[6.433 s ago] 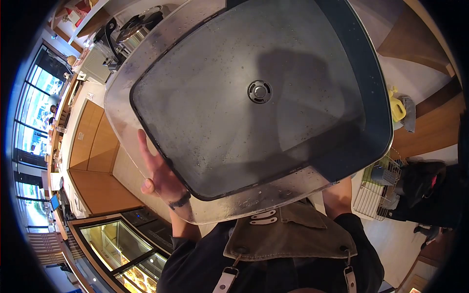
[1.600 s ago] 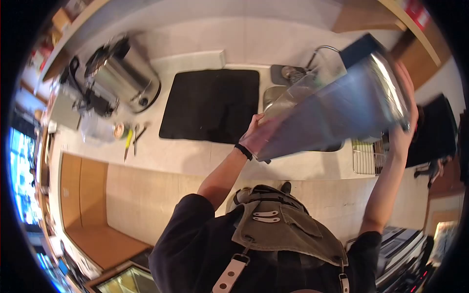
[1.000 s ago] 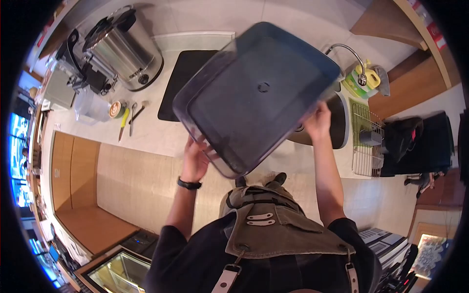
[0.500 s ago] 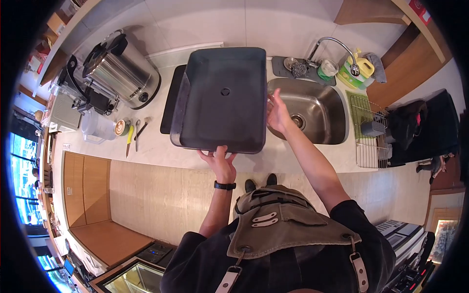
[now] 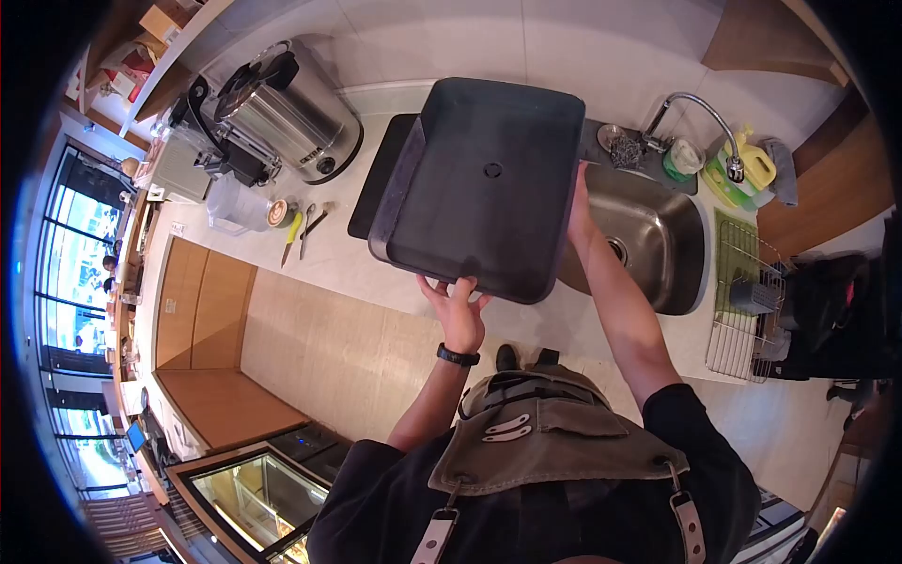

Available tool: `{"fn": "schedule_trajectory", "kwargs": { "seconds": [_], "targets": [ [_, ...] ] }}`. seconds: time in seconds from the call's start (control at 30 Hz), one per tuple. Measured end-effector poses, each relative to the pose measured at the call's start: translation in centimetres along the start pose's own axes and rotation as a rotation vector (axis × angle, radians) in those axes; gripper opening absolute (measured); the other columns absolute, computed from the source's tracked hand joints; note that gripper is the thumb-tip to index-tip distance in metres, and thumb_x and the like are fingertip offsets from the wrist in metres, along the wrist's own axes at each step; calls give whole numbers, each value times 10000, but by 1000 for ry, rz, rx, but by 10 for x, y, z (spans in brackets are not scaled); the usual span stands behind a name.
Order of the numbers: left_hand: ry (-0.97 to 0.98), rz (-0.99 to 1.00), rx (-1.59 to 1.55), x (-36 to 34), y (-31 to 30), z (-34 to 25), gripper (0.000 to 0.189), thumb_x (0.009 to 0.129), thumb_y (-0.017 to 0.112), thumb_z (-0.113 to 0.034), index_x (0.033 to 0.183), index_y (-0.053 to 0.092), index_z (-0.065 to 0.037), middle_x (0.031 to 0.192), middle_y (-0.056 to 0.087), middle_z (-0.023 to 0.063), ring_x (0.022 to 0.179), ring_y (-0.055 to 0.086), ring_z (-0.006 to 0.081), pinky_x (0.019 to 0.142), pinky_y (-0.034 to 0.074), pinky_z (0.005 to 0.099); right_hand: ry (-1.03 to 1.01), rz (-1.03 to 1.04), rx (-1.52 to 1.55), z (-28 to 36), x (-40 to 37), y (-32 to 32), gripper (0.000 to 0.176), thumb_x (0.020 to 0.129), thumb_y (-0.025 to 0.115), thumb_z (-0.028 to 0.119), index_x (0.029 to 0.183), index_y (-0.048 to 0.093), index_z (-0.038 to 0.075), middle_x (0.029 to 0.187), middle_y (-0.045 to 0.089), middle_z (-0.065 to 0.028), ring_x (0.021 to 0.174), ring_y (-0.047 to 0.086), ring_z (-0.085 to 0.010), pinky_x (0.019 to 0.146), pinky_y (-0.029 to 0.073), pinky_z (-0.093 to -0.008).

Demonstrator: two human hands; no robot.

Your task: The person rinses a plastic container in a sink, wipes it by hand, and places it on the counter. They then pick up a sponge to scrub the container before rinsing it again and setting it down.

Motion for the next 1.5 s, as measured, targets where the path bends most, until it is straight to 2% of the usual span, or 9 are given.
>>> {"fn": "schedule_trajectory", "kwargs": {
  "seconds": [0.53,0.63,0.77,0.87,0.97,1.07,1.27,1.37,1.5],
  "targets": [
    [29,-129,42,22,43,20,854,827,719,-162,1479,173,-233,1174,520,74,1067,514,261,791,539,516,250,42,-52,12,25,-5,994,887,508,804,1528,383,54,1457,521,-137,1333,499,-287,1120,388,-488],
    [27,-160,88,27,4,2,1041,830,698,-204,1612,11,-228,1151,521,72,1028,559,224,709,538,436,355,57,-35,9,25,-38,1066,830,475,874,1524,375,71,1396,549,-141,1292,530,-300,1103,395,-562],
    [28,111,203,67,-54,-74,819,862,569,-321,1605,252,-187,1336,536,85,1097,592,293,804,556,460,312,-55,308,43,-5,-57,1100,799,426,914,1508,394,74,1368,579,-151,1259,565,-338,1075,386,-670],
    [-157,321,259,121,-85,-130,827,833,525,-297,1610,273,-166,1473,478,131,1136,616,339,869,562,474,337,463,405,65,-28,-39,1091,802,443,903,1484,442,52,1392,585,-147,1269,571,-341,1106,386,-637],
    [-299,628,339,175,-69,-169,918,769,539,-239,1629,225,-173,1533,435,147,1097,664,346,910,565,510,398,148,127,59,-67,-18,1165,794,372,933,1535,358,34,1387,594,-115,1302,563,-302,1099,427,-554],
    [-368,835,541,225,-19,-190,1009,707,597,-245,1637,211,-177,1585,387,130,1131,640,290,942,537,491,332,97,-50,50,-112,-1,777,955,572,565,1490,412,24,1429,577,-96,1279,595,-259,1048,505,-440],
    [-182,987,1075,283,122,-205,810,852,606,-360,1595,361,-151,1562,447,114,1248,568,232,1059,433,370,-9,-71,180,4,-182,32,641,915,647,241,1464,415,5,1383,595,-122,1261,604,-265,1080,510,-425],
    [296,979,1239,292,170,-225,708,932,596,-372,1566,412,-118,1516,502,134,1284,536,207,1070,421,341,-177,-266,209,-20,-206,72,621,896,663,287,1409,481,-11,1367,608,-165,1240,619,-297,1055,520,-447],
    [520,954,771,238,132,-209,636,963,651,-286,1521,445,-59,1497,492,181,1346,494,276,1105,401,346,-288,-434,211,-51,-211,119,574,919,663,319,1383,496,25,1393,587,-122,1290,564,-279,1094,456,-452]
  ]
}}
Point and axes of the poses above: each hand's wrist, its own x-axis towards the middle knuckle, its own y-axis out of the palm, z = x × y, the point moved 6 cm from there along x, towards the middle knuckle
